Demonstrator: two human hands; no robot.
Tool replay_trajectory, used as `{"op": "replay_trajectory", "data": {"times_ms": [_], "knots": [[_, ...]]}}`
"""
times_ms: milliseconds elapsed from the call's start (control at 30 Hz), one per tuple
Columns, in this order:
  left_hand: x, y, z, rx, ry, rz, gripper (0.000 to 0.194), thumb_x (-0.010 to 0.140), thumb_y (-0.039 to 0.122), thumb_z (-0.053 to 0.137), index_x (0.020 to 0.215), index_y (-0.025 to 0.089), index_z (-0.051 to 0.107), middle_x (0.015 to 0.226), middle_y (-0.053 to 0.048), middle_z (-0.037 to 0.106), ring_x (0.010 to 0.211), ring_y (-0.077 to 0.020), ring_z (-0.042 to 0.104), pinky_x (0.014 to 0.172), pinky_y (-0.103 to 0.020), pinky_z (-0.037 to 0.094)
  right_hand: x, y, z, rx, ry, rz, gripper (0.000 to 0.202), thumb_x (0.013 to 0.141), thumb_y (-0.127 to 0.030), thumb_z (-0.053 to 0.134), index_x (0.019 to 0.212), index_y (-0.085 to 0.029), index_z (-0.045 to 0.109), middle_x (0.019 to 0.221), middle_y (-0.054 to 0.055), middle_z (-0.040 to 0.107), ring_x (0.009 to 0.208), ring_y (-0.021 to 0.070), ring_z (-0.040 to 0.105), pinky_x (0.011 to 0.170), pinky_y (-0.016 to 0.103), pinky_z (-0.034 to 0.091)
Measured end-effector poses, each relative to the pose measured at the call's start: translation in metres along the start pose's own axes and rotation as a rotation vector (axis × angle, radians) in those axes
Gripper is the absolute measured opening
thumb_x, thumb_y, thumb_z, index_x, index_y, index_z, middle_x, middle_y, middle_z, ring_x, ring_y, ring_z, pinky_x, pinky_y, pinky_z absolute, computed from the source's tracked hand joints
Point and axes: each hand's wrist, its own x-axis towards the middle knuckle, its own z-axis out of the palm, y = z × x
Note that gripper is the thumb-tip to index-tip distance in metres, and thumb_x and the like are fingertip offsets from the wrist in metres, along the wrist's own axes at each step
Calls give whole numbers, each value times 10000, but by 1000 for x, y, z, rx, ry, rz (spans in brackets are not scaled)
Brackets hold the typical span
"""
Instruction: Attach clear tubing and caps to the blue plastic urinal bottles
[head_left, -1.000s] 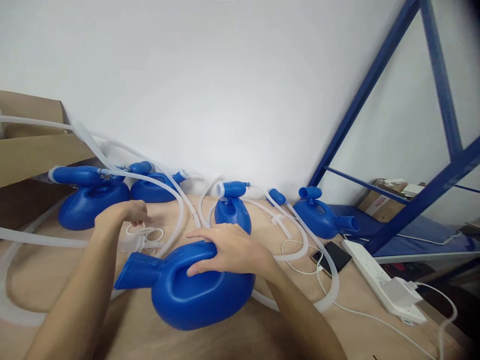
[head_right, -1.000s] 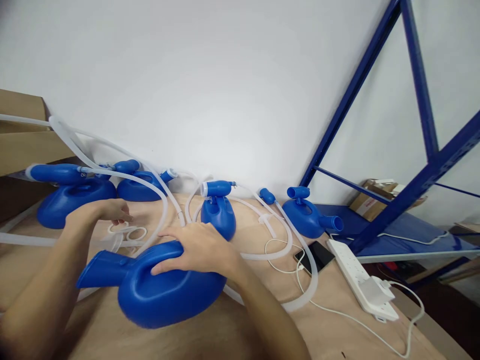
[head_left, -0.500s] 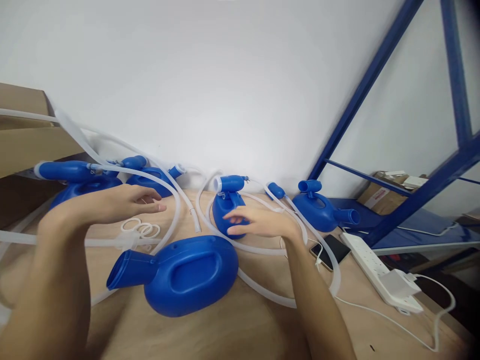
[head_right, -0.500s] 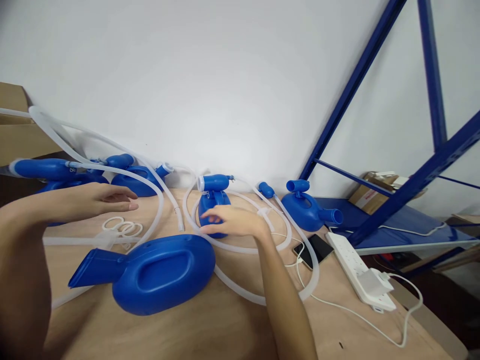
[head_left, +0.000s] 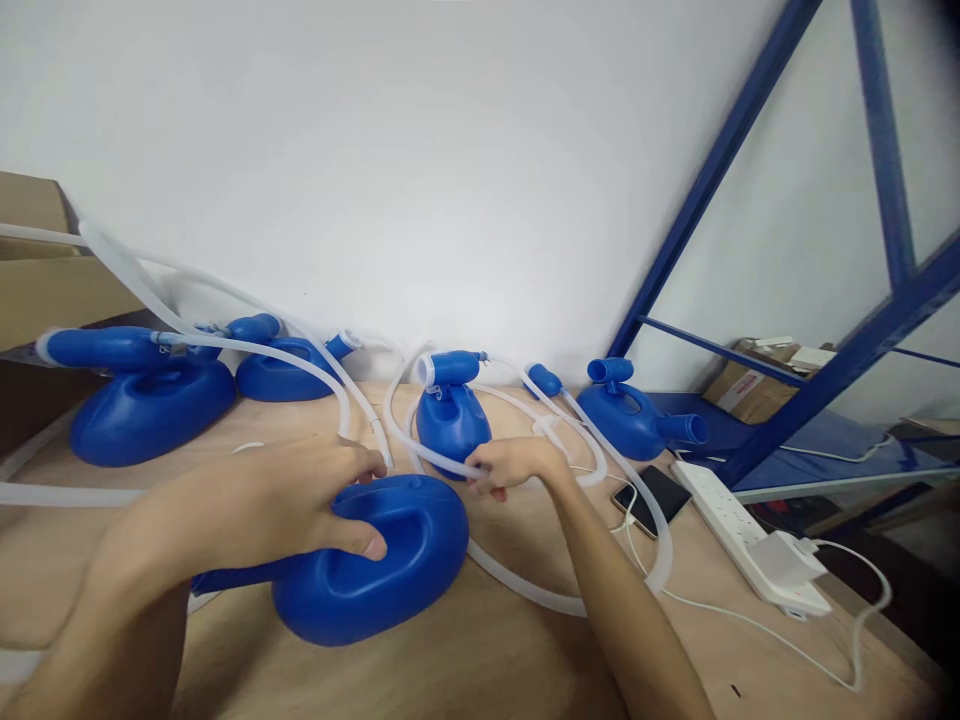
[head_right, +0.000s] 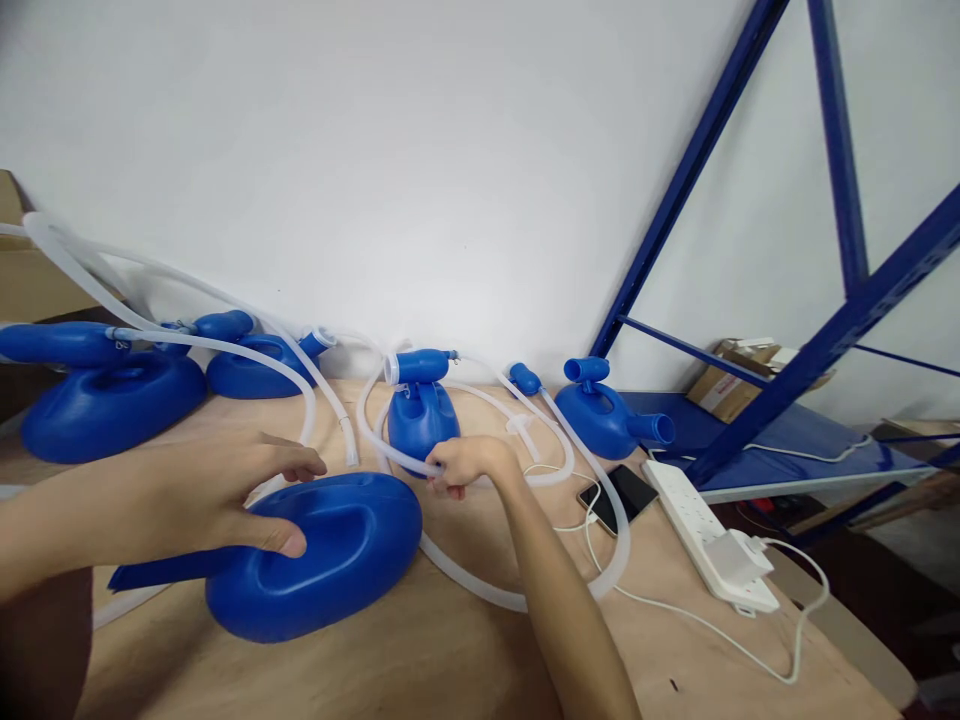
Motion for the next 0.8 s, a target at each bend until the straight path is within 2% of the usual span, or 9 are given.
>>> {"op": "replay_trajectory", "data": {"times_ms": [67,167,233,300,400,500,567,667,800], "knots": [[3,-1,1,21,-51,22,577,810,788,617,1151,344,758,1184,-42,752,1047,-300,700,814,-335,518,-34,3,-8,8,201,-86,310,1005,-437,534,1102,-180,676,686,-14,649,708,162,648,724,261,475],[8,1,1,26,-36,-10,613,838,791,567,1147,296,753,1211,-88,740,1057,-330,694,825,-365,519,-71,5,-15,20,575,-215,418,1033,-522,461,1224,-205,655,921,36,715,760,172,645,767,293,483],[10,7,-1,0,-70,-22,589,859,749,566,1168,280,742,1197,-98,741,1060,-334,695,846,-379,523,-74,1,-13,-28,664,-223,394,1023,-467,501,1303,-224,634,1079,61,723,870,195,661,820,308,484],[12,14,-4,-22,-136,-30,556,880,690,572,1226,280,716,1203,-94,741,1084,-337,692,885,-399,526,-60,-7,-7,-86,545,-207,412,992,-392,560,1369,-232,608,1140,70,727,965,225,667,860,322,485],[13,24,-6,-44,-215,-38,511,897,600,587,1291,287,677,1262,-80,731,1154,-338,676,950,-419,520,-23,-19,4,-146,214,-161,491,953,-344,614,1432,-237,579,1145,79,744,1003,247,684,865,325,502],[14,27,-5,-48,-220,-53,486,884,586,607,1260,291,694,1299,-78,724,1190,-350,668,951,-415,526,8,-23,12,-137,74,-88,379,1021,-347,483,1294,-168,676,1098,110,758,927,227,717,776,299,536],[14,26,-3,-51,-198,-58,478,861,591,632,1226,294,715,1275,-79,735,1180,-358,675,931,-409,534,21,-21,15,-109,42,-71,424,1061,-379,384,1213,-139,697,1074,112,763,852,195,731,685,262,547],[16,26,-1,-59,-197,-44,489,833,566,677,1240,298,714,1238,-77,750,1156,-356,687,914,-398,540,32,-18,19,-109,40,-80,429,1067,-424,392,1307,-166,635,1059,86,772,822,168,746,645,229,551],[20,28,1,-71,-237,-50,533,787,523,733,1275,310,695,1231,-64,751,1122,-345,699,883,-388,545,43,-25,31,-218,163,-69,461,1052,-480,417,1307,-151,615,1112,154,766,927,270,765,783,359,582]]}}
